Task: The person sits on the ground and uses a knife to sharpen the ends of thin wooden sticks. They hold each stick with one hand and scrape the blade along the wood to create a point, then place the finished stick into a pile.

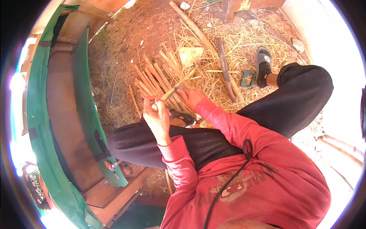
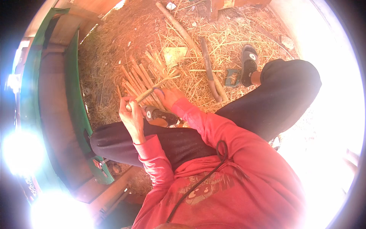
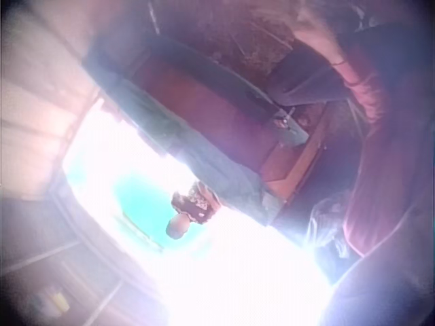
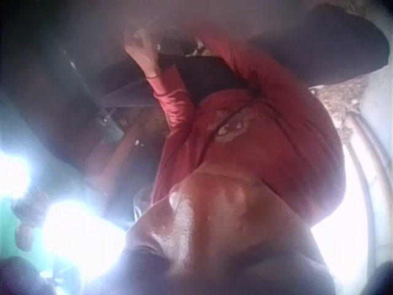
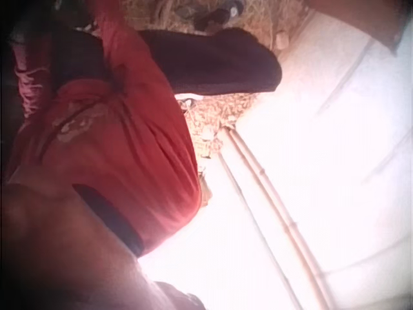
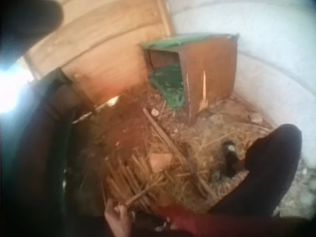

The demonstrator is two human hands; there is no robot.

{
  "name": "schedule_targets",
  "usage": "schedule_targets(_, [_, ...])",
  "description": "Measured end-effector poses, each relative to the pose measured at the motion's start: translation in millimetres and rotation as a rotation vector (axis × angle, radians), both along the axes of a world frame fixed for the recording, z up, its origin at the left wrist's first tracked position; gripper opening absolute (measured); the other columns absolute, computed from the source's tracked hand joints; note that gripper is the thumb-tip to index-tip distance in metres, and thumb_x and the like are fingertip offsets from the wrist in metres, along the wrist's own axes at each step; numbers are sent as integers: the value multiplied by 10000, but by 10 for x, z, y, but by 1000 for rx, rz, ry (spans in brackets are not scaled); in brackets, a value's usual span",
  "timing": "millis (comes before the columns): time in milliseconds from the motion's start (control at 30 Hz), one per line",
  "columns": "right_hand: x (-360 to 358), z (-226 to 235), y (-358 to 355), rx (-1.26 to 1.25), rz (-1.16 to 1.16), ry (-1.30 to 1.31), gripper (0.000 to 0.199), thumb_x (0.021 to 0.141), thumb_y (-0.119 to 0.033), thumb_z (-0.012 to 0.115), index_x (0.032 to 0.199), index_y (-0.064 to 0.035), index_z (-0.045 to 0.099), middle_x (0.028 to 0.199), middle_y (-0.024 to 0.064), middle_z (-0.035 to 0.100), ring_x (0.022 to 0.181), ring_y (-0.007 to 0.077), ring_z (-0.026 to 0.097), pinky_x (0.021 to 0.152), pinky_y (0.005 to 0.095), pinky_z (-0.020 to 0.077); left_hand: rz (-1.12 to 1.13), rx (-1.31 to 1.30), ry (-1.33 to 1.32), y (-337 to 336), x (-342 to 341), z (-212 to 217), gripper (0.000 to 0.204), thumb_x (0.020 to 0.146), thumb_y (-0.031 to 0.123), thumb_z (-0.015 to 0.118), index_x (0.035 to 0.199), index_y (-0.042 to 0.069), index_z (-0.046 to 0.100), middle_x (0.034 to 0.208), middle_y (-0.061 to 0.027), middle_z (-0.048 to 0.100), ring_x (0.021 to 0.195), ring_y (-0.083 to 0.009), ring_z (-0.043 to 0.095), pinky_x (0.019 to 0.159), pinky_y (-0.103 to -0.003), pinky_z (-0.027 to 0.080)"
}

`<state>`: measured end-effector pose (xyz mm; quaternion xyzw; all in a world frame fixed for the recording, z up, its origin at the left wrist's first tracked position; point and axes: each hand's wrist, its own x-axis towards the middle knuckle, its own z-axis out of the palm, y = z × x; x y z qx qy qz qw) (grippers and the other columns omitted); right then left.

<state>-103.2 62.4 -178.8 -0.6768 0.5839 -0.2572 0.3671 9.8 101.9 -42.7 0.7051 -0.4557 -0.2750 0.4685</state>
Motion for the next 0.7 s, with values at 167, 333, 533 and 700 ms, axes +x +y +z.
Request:
schedule_targets(167, [-66,-279,-90,147,-29,177,620,983,-585,363,1063,-60,684,775,267,673,766,448,671,708,516,547,9,16,-36,5,7,-23,102,927,88,509,888,6,556,525,-10,496,413,-81,472,411,-241,344])
schedule_targets(333, [-176,-788,-426,168,-48,233,697,993,-603,301,1054,-29,691,809,253,688,770,472,663,747,519,540,-50,3,-55,-3,-59,-18,110,941,93,497,896,3,541,570,-27,503,417,-82,473,403,-242,347])
schedule_targets(533, [-210,-757,-433,368,-29,-225,696,983,-569,316,1138,29,636,989,310,667,986,450,642,892,482,492,-53,-15,-83,-54,-48,-32,110,961,101,526,912,4,511,569,-25,516,432,-90,504,425,-236,366])
schedule_targets(700, [-174,442,-188,243,254,-150,454,1016,-378,387,1149,-16,626,896,304,658,883,452,656,796,488,522,-43,-1,-34,-60,72,-10,89,948,81,524,906,15,481,579,-48,543,455,-105,543,432,-246,373])
